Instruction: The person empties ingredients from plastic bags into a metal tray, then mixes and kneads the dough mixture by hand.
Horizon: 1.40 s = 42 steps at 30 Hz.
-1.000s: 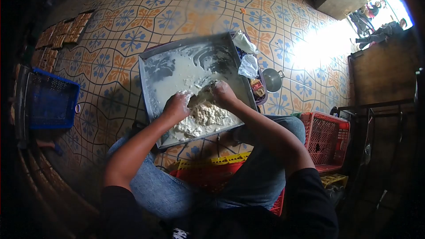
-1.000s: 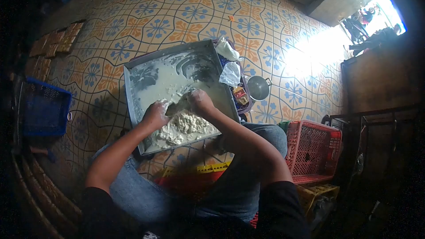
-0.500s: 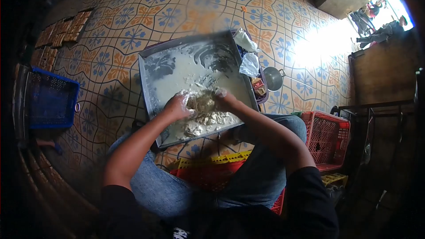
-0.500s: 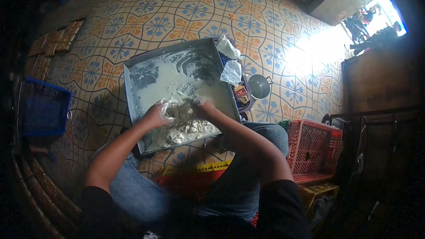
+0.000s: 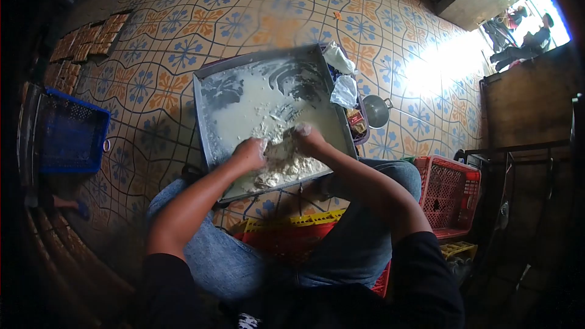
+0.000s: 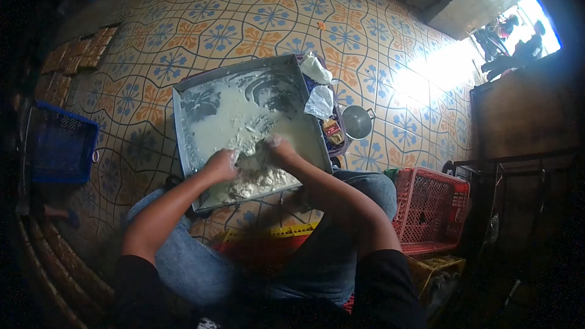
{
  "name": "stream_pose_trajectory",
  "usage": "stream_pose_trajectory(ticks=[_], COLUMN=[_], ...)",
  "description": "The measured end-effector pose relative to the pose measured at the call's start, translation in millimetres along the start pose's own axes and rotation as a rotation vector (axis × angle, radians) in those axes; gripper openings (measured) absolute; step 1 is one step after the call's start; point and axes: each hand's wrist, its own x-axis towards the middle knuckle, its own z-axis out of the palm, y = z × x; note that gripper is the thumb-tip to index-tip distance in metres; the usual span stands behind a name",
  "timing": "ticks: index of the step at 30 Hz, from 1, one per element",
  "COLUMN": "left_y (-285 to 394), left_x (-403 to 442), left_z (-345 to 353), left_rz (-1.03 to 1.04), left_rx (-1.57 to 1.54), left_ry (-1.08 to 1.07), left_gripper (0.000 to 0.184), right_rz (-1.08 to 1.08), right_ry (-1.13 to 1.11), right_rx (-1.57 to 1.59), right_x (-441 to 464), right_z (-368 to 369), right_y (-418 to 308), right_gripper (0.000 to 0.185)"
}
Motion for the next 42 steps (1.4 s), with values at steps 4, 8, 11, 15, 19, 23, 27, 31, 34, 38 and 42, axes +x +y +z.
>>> stream_pose_trajectory(ticks=[4, 8, 11, 15, 19, 23, 27, 31, 34, 38, 42], left_y=[0.9, 15.3, 19.9, 21.0, 7.0, -19.8, -6.9, -9.6, -8.7, 14.7, 20.5], left_x=[-1.3, -15.5, -18.8, -15.8, 0.3, 5.9, -7.7, -2.8, 1.5, -4.8, -1.4], left_z=[-30.5, -53.0, -53.7, -58.6, -50.3, 4.5, 29.4, 23.6, 8.8, -32.0, -61.4], left_rz=[0.104, 0.119, 0.103, 0.089, 0.071, 0.009, -0.001, 0.004, -0.081, 0.076, 0.04], left_rx=[0.04, 0.021, 0.069, -0.05, -0.032, 0.027, 0.164, 0.034, -0.013, -0.015, -0.138], left_ry=[0.277, -0.107, -0.361, -0.189, 0.082, -0.072, -0.021, -0.114, -0.083, 0.324, -0.032], left_gripper=[0.045, 0.046, 0.051, 0.047, 0.053, 0.07, 0.065, 0.051, 0.047, 0.044, 0.05], right_rz=[-0.025, -0.354, -0.378, -0.043, -0.03, -0.071, 0.106, 0.067, 0.207, -0.083, -0.182], right_ry=[0.188, 0.02, -0.117, -0.024, -0.004, 0.148, -0.161, -0.165, 0.009, 0.197, -0.215], right_rx=[0.217, 0.193, 0.172, -0.02, -0.122, 0.157, 0.183, 0.23, 0.286, 0.227, 0.391], right_x=[5.2, 12.1, 1.4, 7.1, 5.8, -17.2, -17.0, -6.1, 6.6, 1.5, 5.4], right_z=[-53.5, -46.2, -62.7, -49.1, -26.4, 7.8, 24.9, 35.8, 20.2, -60.3, -84.0], right_y=[-22.3, -2.2, -4.9, 18.9, 16.1, -14.5, -12.0, 9.5, 18.9, -27.6, -34.4], right_gripper=[0.023, 0.021, 0.02, 0.036, 0.026, 0.016, 0.016, 0.018, 0.023, 0.032, 0.044])
